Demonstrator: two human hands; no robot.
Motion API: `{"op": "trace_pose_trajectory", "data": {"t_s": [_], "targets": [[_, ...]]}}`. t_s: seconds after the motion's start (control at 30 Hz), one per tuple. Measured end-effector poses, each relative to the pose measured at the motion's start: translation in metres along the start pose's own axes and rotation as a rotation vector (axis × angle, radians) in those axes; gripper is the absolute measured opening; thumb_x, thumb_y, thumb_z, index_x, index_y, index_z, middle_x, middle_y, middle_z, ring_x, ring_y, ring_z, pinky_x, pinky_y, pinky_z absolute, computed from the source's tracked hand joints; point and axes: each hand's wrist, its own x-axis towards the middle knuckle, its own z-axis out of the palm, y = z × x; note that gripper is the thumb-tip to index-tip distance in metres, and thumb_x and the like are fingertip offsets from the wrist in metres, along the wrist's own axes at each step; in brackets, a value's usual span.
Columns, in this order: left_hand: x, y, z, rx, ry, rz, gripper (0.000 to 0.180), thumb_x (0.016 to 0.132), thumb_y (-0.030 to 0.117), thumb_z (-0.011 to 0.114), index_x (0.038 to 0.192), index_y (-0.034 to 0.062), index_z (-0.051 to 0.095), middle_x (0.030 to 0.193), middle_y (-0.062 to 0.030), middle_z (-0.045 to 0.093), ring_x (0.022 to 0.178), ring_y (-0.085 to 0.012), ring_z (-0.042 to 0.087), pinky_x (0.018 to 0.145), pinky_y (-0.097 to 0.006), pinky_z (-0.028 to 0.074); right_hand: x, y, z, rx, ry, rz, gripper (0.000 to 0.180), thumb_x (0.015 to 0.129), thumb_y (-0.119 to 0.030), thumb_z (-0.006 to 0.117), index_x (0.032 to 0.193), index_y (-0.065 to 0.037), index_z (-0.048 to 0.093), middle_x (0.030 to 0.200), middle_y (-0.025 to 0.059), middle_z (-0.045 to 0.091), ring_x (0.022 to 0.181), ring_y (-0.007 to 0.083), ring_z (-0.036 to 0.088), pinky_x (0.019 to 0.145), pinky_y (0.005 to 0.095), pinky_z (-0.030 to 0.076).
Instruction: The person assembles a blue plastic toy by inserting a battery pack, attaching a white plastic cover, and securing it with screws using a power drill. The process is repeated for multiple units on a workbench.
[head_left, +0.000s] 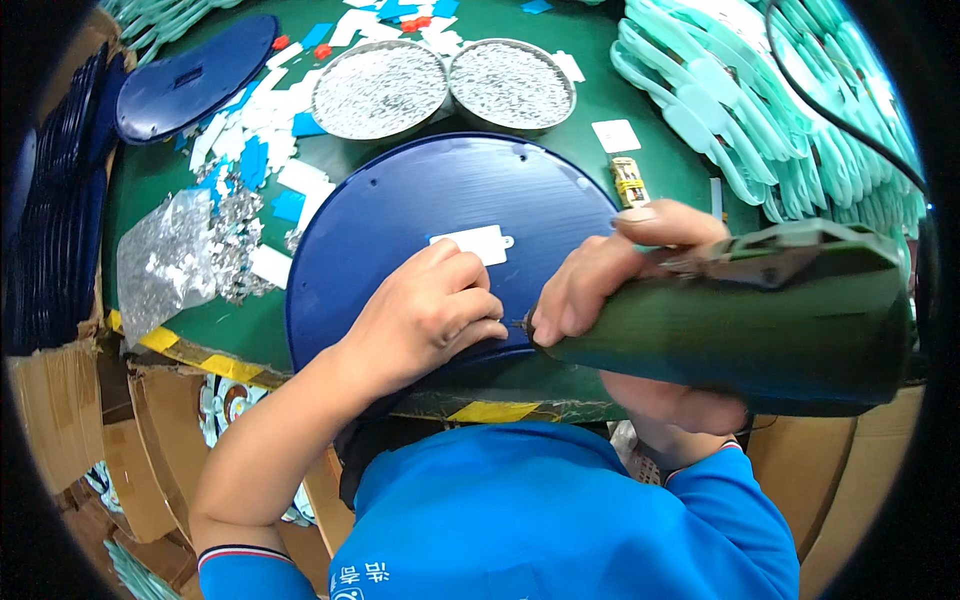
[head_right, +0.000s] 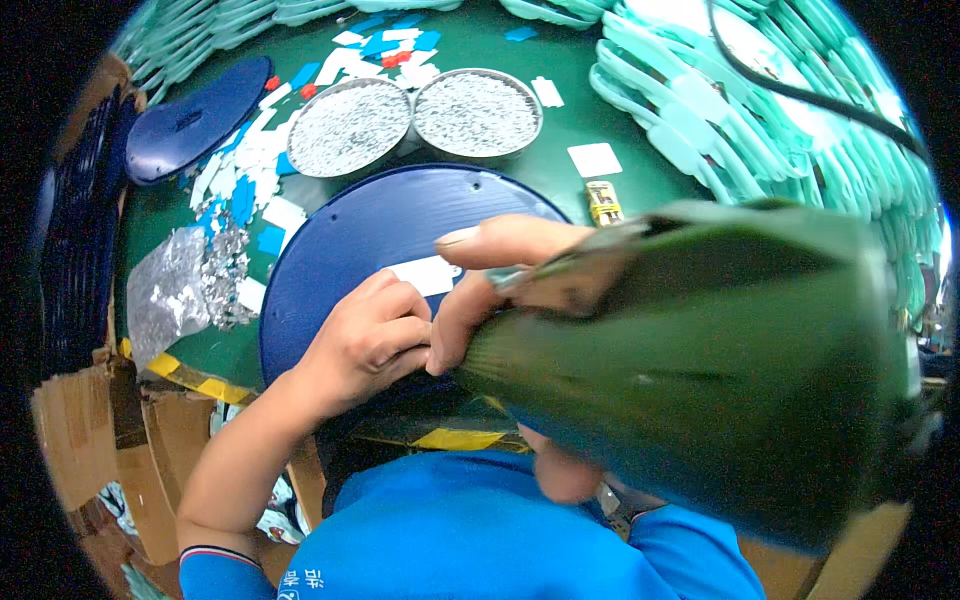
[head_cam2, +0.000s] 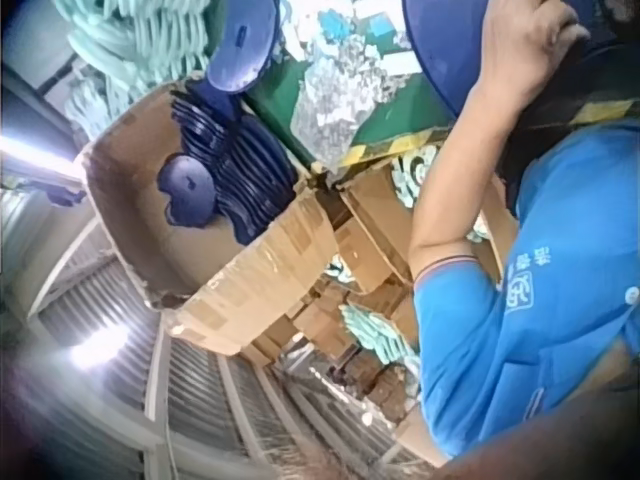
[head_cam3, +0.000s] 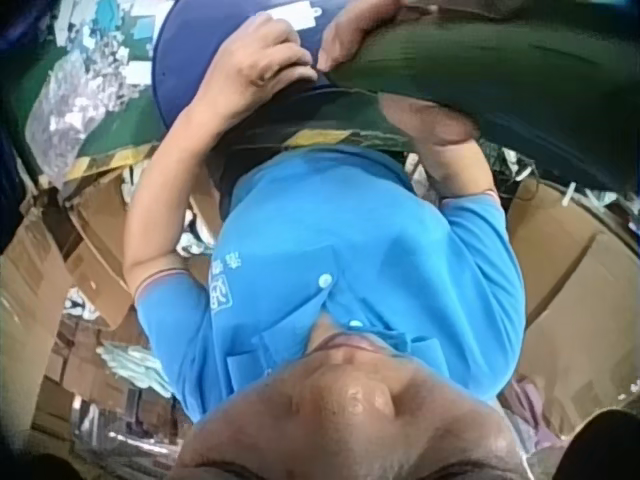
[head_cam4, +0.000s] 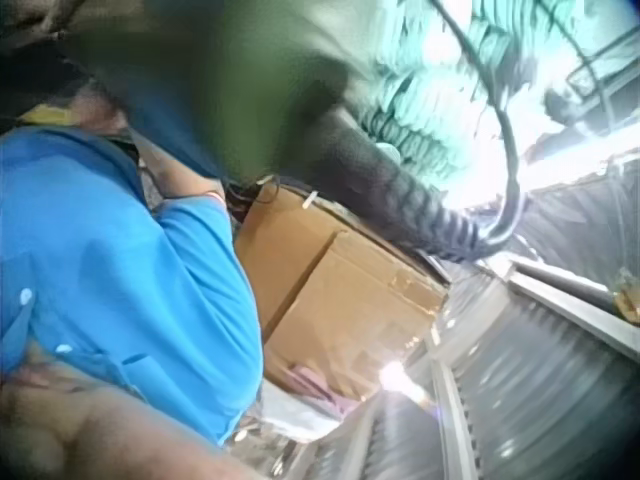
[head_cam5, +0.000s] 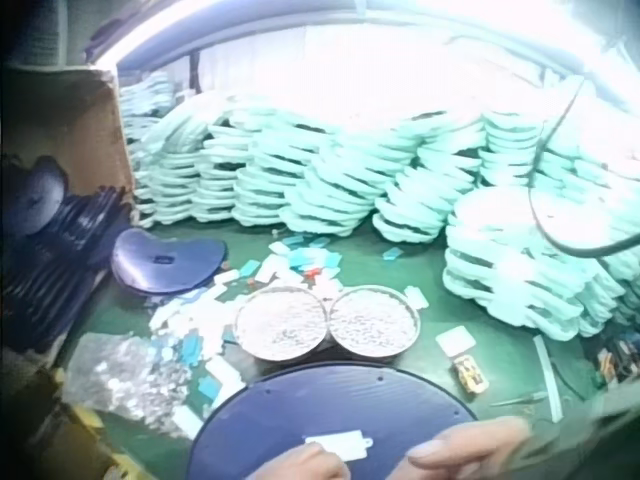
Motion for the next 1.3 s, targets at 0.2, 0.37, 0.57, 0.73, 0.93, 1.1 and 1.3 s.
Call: {"op": "trace_pose_trajectory", "data": {"t_s": [0.2,0.37,0.57,0.73,0.93,1.1,1.3], "targets": [[-0.023,-0.004,-0.024,-0.076,-0.039,-0.073,0.016,0.071,0.010,0.083,0.081,0.0083,0.070,0.081,-0.0040,0.057,0.081,-0.0243,0.055,0.072,-0.036,0.049,0.037,0.031,0.048,0.204,-0.012,-0.408,0.099,0.081,-0.077,0.063,0.134,0.003,0.040,0.079,0.0167,0.059,0.067,0.0277,0.064,0.062,0.0402,0.057],[-0.041,-0.006,-0.029,0.012,-0.006,-0.010,0.020,0.068,0.012,0.084,0.076,0.0084,0.066,0.080,-0.0039,0.055,0.079,-0.0247,0.053,0.070,-0.036,0.048,0.040,0.029,0.055,0.276,-0.096,-0.225,0.057,0.092,-0.047,0.067,0.122,-0.004,0.047,0.078,0.0176,0.059,0.070,0.0290,0.064,0.067,0.0427,0.056],[-0.037,-0.017,-0.048,-0.058,-0.075,-0.038,0.018,0.072,0.012,0.081,0.079,0.0081,0.065,0.082,-0.0052,0.055,0.083,-0.0276,0.055,0.075,-0.038,0.048,0.035,0.034,0.071,0.272,-0.017,-0.035,0.066,0.087,-0.054,0.072,0.120,-0.003,0.048,0.079,0.0170,0.061,0.072,0.0276,0.065,0.067,0.0398,0.056],[0.004,-0.088,-0.072,0.430,0.197,-0.193,0.013,0.083,0.018,0.074,0.085,0.0054,0.071,0.089,-0.0104,0.065,0.093,-0.0307,0.060,0.085,-0.041,0.051,0.044,0.008,0.061,0.072,0.019,0.197,0.116,0.075,-0.085,0.060,0.138,0.009,0.037,0.083,0.0167,0.062,0.072,0.0269,0.067,0.064,0.0376,0.058],[0.048,-0.150,-0.083,0.758,0.246,-0.326,0.014,0.083,0.020,0.074,0.090,0.0070,0.075,0.094,-0.0103,0.065,0.097,-0.0305,0.061,0.087,-0.042,0.051,0.044,0.011,0.028,-0.110,0.209,0.013,0.120,0.076,-0.089,0.056,0.141,0.009,0.036,0.080,0.0120,0.059,0.068,0.0229,0.065,0.064,0.0358,0.058],[0.060,-0.152,-0.085,0.667,0.355,-0.308,0.011,0.084,0.020,0.074,0.088,0.0089,0.073,0.092,-0.0081,0.065,0.095,-0.0290,0.062,0.082,-0.042,0.052,0.040,0.025,0.007,-0.158,0.312,-0.010,0.114,0.078,-0.086,0.057,0.138,0.009,0.040,0.079,0.0114,0.059,0.068,0.0208,0.065,0.062,0.0345,0.058],[0.061,-0.104,-0.069,0.341,0.275,-0.160,0.008,0.088,0.009,0.069,0.088,0.0013,0.068,0.087,-0.0146,0.066,0.085,-0.0316,0.065,0.077,-0.040,0.051,0.045,0.030,-0.005,-0.042,0.269,0.008,0.095,0.085,-0.064,0.069,0.142,0.003,0.034,0.081,0.0108,0.057,0.071,0.0217,0.065,0.065,0.0348,0.057]]}}
